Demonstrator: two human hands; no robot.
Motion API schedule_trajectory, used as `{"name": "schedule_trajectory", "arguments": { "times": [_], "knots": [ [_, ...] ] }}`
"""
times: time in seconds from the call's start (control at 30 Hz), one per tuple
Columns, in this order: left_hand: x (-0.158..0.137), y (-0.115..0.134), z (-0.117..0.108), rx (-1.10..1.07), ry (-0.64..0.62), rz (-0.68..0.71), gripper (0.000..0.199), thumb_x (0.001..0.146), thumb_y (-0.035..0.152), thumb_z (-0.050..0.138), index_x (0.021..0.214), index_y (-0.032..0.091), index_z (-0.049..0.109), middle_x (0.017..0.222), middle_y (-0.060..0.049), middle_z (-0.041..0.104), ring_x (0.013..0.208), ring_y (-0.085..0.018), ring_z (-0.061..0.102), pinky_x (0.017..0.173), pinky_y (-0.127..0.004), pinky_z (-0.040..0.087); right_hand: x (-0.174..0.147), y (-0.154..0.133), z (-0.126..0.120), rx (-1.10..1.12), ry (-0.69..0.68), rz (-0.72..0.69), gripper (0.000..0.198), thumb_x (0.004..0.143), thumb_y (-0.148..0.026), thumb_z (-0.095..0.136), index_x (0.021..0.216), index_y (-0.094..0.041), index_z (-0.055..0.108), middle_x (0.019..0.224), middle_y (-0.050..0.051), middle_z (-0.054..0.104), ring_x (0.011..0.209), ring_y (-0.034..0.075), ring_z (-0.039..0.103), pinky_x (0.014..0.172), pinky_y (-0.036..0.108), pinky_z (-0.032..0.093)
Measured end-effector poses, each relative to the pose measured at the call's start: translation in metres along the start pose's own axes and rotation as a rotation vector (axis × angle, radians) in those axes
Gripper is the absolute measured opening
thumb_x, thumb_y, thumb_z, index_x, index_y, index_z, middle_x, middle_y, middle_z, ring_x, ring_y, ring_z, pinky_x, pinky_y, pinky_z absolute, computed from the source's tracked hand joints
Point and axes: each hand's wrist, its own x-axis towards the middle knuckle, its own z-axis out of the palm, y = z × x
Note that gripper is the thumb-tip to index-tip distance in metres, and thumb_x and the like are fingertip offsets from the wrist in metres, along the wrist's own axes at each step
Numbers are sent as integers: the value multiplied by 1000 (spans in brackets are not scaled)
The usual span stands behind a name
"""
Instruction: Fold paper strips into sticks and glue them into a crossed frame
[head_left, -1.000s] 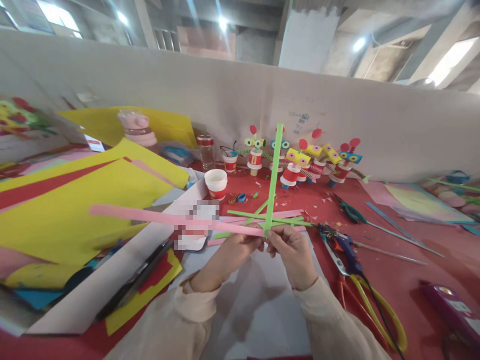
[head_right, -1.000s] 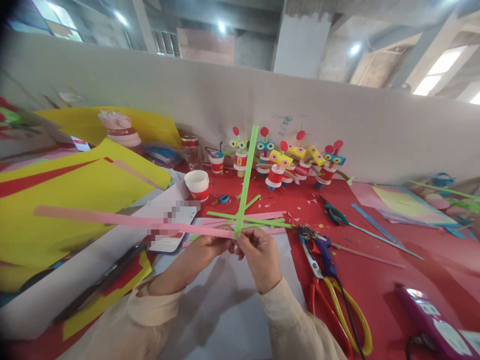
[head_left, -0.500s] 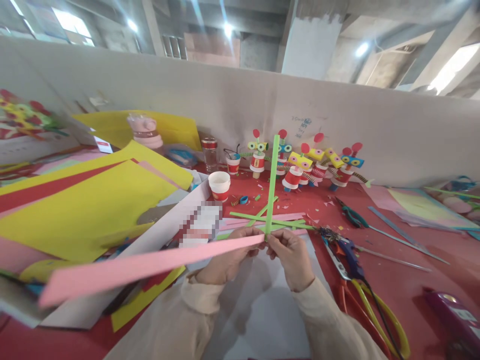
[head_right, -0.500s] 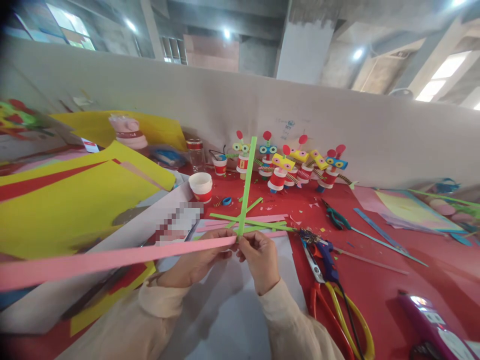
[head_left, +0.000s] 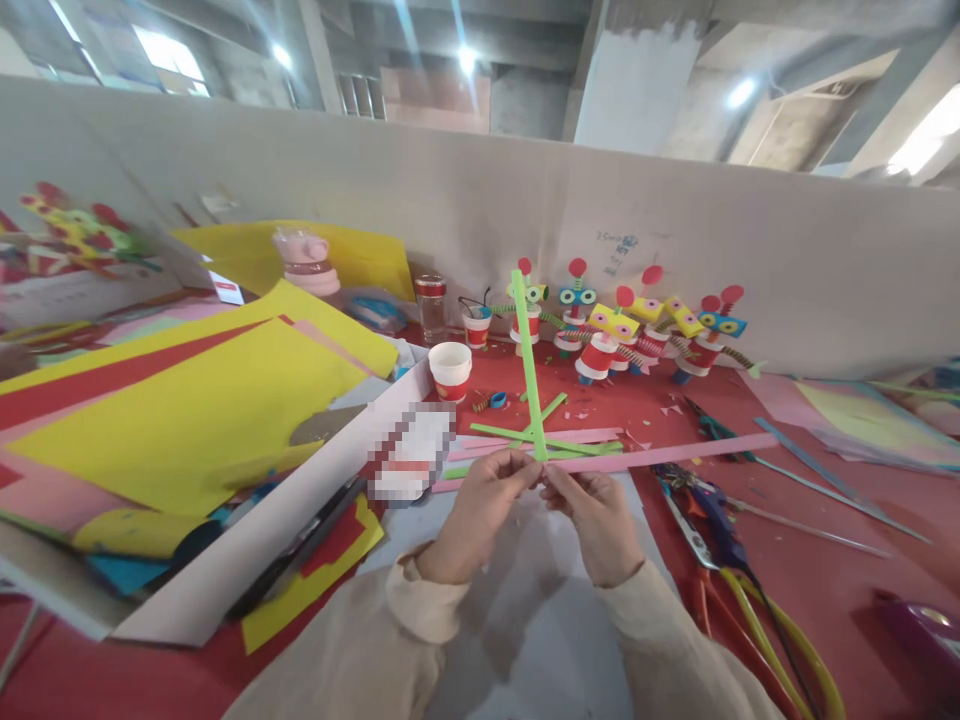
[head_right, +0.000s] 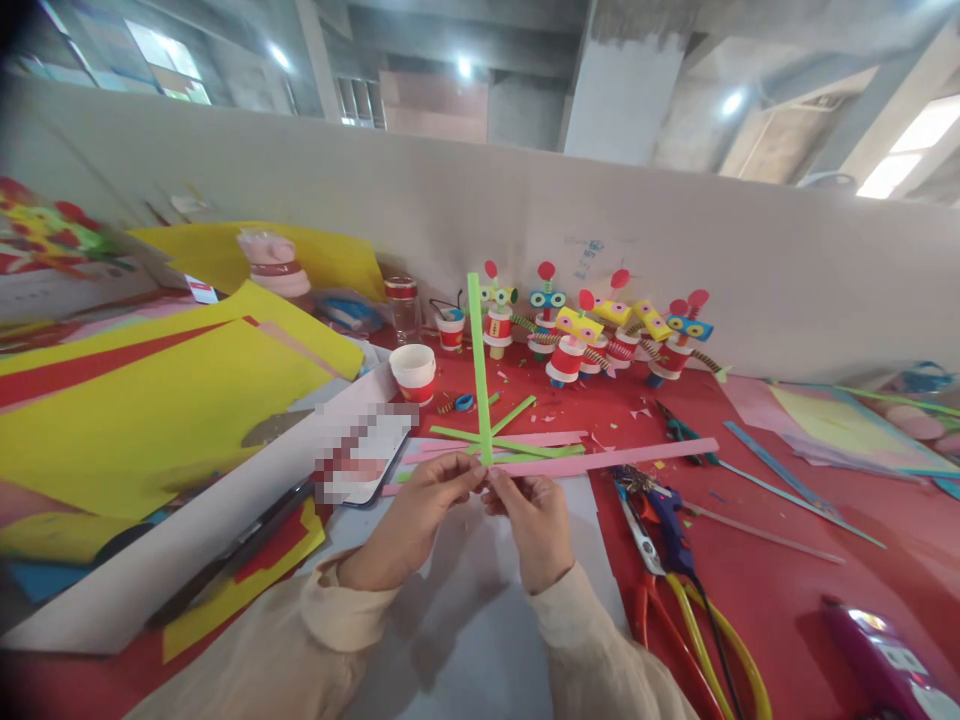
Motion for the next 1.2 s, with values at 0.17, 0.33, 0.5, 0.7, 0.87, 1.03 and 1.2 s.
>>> {"name": "schedule_trajectory", "arguments": {
  "times": [0.17, 0.33, 0.5, 0.7, 0.87, 1.03, 1.2],
  "knots": [
    [-2, 6, -1, -106, -42, -48, 24, 73, 40, 64, 80, 17, 60, 80, -2, 60, 73, -13, 54, 67, -26, 43, 0, -3, -2, -24, -64, 27, 33, 59, -46, 78, 68, -14, 72, 58, 3, 66, 52, 12, 57, 51, 24, 48],
    [-2, 4, -2, -155, -7, -20, 25, 71, 38, 67, 71, 15, 60, 72, -1, 58, 64, -11, 49, 65, -26, 44, -2, -6, 0, 18, -43, 78, 36, 57, -48, 79, 65, -14, 69, 56, 2, 64, 50, 12, 58, 48, 23, 47],
    [-1, 1, -2, -172, 43, -17, 23, 67, 35, 71, 76, 15, 64, 76, -2, 61, 70, -13, 54, 68, -27, 45, -2, -7, 0, 71, -44, 80, 34, 58, -47, 79, 66, -16, 68, 60, 1, 64, 54, 11, 59, 51, 22, 47],
    [-4, 6, 0, -230, -15, -71, 25, 66, 37, 73, 76, 15, 64, 79, -3, 63, 74, -14, 58, 71, -28, 45, 1, -4, -5, -1, -63, -30, 31, 64, -47, 75, 68, -17, 68, 61, 1, 64, 56, 12, 58, 54, 24, 48],
    [-5, 7, -2, -146, -94, -86, 24, 70, 38, 71, 74, 15, 66, 75, -3, 64, 74, -15, 59, 70, -27, 45, 1, -6, -8, -120, -102, -156, 25, 72, -43, 69, 71, -18, 67, 65, 1, 65, 62, 13, 59, 58, 25, 47],
    [-4, 4, -2, -93, -63, -31, 22, 70, 36, 70, 70, 14, 67, 71, -4, 65, 72, -16, 59, 70, -29, 46, -1, -12, -4, -77, -87, -160, 23, 69, -41, 72, 71, -18, 67, 65, 1, 65, 61, 12, 57, 57, 25, 47],
    [-8, 7, 3, -118, -45, -30, 20, 64, 33, 76, 70, 14, 70, 68, -3, 66, 68, -15, 59, 69, -29, 48, -1, -17, -4, 26, -90, -38, 26, 63, -42, 76, 66, -18, 66, 61, 0, 64, 57, 11, 56, 57, 24, 45]
  ]
}}
